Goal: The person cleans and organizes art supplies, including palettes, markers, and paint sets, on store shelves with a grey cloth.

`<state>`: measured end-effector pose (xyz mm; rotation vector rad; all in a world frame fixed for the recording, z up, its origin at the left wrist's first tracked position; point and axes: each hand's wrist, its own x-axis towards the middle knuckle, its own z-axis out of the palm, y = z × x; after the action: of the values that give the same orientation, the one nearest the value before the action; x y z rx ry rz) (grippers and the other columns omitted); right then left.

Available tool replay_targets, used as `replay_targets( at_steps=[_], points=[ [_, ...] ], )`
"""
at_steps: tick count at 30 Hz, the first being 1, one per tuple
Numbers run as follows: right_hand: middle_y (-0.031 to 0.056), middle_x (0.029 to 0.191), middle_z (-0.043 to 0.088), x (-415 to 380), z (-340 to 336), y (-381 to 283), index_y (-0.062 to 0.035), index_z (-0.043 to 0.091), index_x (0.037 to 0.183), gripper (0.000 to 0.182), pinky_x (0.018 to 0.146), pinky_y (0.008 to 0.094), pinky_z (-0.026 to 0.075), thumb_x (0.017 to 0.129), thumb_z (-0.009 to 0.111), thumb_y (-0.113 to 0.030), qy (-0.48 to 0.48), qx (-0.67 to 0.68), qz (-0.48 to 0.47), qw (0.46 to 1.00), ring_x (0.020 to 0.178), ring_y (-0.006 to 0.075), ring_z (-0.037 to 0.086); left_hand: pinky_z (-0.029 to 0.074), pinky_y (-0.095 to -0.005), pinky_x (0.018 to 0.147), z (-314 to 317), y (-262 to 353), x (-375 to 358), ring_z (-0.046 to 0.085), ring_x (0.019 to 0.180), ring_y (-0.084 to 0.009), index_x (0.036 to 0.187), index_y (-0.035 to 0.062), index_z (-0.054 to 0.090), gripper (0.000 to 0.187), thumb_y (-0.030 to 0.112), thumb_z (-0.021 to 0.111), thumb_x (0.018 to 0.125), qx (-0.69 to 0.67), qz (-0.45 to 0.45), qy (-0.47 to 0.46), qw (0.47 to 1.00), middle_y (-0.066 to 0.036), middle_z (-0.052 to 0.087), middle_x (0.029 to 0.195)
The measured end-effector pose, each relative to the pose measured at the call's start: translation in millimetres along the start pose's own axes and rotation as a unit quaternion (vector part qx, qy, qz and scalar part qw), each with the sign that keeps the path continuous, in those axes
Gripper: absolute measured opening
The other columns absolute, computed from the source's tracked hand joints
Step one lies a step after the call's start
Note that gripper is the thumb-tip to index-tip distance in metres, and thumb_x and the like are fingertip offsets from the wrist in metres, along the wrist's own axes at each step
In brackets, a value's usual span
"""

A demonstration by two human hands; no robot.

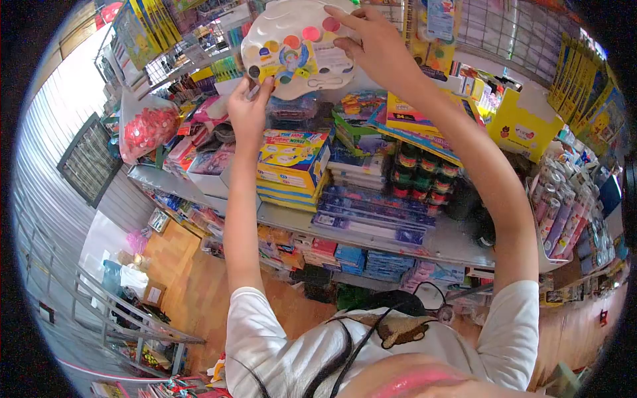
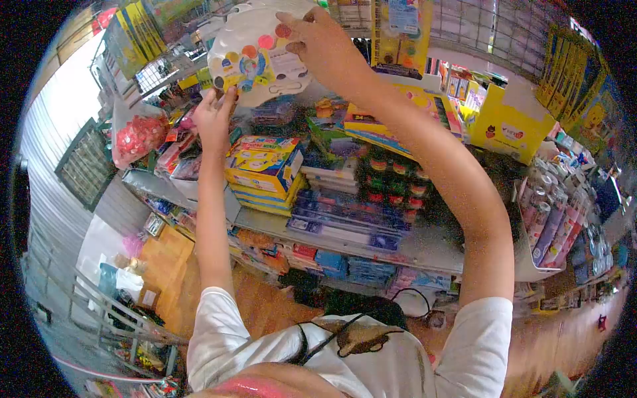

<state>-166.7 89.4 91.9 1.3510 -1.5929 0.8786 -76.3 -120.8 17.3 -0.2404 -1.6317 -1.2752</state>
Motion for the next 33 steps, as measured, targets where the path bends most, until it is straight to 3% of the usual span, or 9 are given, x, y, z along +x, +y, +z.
replay_targets(
  at_steps=[2, 9, 14, 18, 21, 22, 25, 28, 33],
  points=[
    [0.0198, 0.122, 0.045, 6, -19, -10, -0.0078, 0.047, 0.125, 0.044, 0.081, 0.0394, 0.046, 0.082, 0.057, -0.006, -0.086, 0.039, 0.074, 0.993, 0.092, 0.0335, 0.055, 0.044, -0.0248, 0.081, 1, -3, 4, 0.056, 0.093, -0.013, 0.111, -0.0056, 0.053, 0.038, 0.017, 0.064, 0.083, 0.03, -0.029, -0.007, 0.999, -0.008, 0.058, 0.105],
    [0.0175, 0.115, 0.046, -24, -79, -19, -0.007, 0.044, 0.126, 0.041, 0.077, 0.0376, 0.046, 0.086, 0.052, -0.011, -0.09, -0.089, 0.093, 0.988, 0.089, 0.0305, 0.054, 0.046, -0.0248, 0.077, -7, -29, 15, 0.057, 0.092, -0.0155, 0.12, -0.0082, 0.043, 0.058, 0.027, 0.066, 0.081, 0.049, -0.023, 0.027, 0.998, -0.013, 0.056, 0.109],
    [0.0181, 0.096, 0.059, -78, -133, 25, -0.0146, 0.054, 0.117, 0.035, 0.07, 0.0388, 0.048, 0.087, 0.053, -0.031, -0.067, -0.216, 0.168, 0.96, 0.08, 0.0296, 0.06, 0.036, -0.0269, 0.075, 8, -38, -12, 0.04, 0.081, -0.012, 0.107, -0.0017, 0.044, 0.021, 0.013, 0.043, 0.092, 0.043, 0.143, 0.285, 0.947, -0.005, 0.041, 0.091],
    [0.0237, 0.081, 0.061, -116, -147, 47, -0.0043, 0.055, 0.111, 0.044, 0.068, 0.0469, 0.048, 0.089, 0.041, -0.04, -0.233, -0.341, 0.307, 0.858, 0.076, 0.0407, 0.061, 0.036, -0.0267, 0.077, 58, 5, -50, 0.043, 0.083, -0.0137, 0.098, 0.001, 0.044, 0.014, 0.013, 0.043, 0.092, 0.084, 0.182, 0.216, 0.955, -0.005, 0.044, 0.091],
    [0.0259, 0.085, 0.061, -141, -139, 62, 0.0023, 0.058, 0.1, 0.056, 0.071, 0.0462, 0.049, 0.089, 0.038, -0.048, -0.384, -0.353, 0.183, 0.834, 0.08, 0.0414, 0.06, 0.043, -0.0336, 0.074, 98, 32, -57, 0.055, 0.083, -0.0197, 0.098, 0.0015, 0.048, 0.025, 0.025, 0.042, 0.093, 0.206, 0.007, -0.016, 0.978, -0.01, 0.055, 0.084],
    [0.0269, 0.089, 0.06, -143, -139, 61, 0.0028, 0.058, 0.1, 0.059, 0.075, 0.0471, 0.047, 0.089, 0.034, -0.05, -0.366, -0.315, 0.258, 0.837, 0.084, 0.042, 0.058, 0.045, -0.0369, 0.072, 110, 39, -53, 0.059, 0.08, -0.0228, 0.098, 0.0011, 0.05, 0.03, 0.029, 0.042, 0.093, 0.272, -0.091, -0.096, 0.953, -0.01, 0.059, 0.079],
    [0.0276, 0.092, 0.059, -144, -136, 49, 0.0048, 0.06, 0.092, 0.067, 0.08, 0.0483, 0.044, 0.089, 0.029, -0.054, -0.29, -0.261, 0.39, 0.834, 0.09, 0.0417, 0.057, 0.049, -0.0366, 0.06, 133, 4, -57, 0.063, 0.067, -0.0236, 0.098, -0.0014, 0.054, 0.041, 0.037, 0.041, 0.092, 0.252, -0.035, -0.232, 0.939, -0.01, 0.061, 0.07],
    [0.0248, 0.091, 0.061, -140, -139, 40, 0.0018, 0.062, 0.092, 0.066, 0.079, 0.0465, 0.045, 0.087, 0.031, -0.056, -0.269, -0.25, 0.409, 0.835, 0.088, 0.0402, 0.058, 0.048, -0.0294, 0.047, 141, 30, -60, 0.06, 0.05, -0.0173, 0.096, -0.0031, 0.056, 0.043, 0.038, 0.044, 0.091, 0.068, -0.242, -0.301, 0.92, -0.008, 0.059, 0.061],
    [0.0206, 0.09, 0.063, -132, -150, 29, -0.0027, 0.063, 0.095, 0.065, 0.076, 0.0437, 0.047, 0.084, 0.034, -0.06, -0.287, -0.224, 0.425, 0.829, 0.088, 0.0364, 0.06, 0.048, -0.0247, 0.045, 139, 41, -57, 0.059, 0.049, -0.0137, 0.095, -0.0042, 0.056, 0.041, 0.036, 0.048, 0.091, 0.059, -0.265, -0.3, 0.914, -0.009, 0.058, 0.061]
  ],
)
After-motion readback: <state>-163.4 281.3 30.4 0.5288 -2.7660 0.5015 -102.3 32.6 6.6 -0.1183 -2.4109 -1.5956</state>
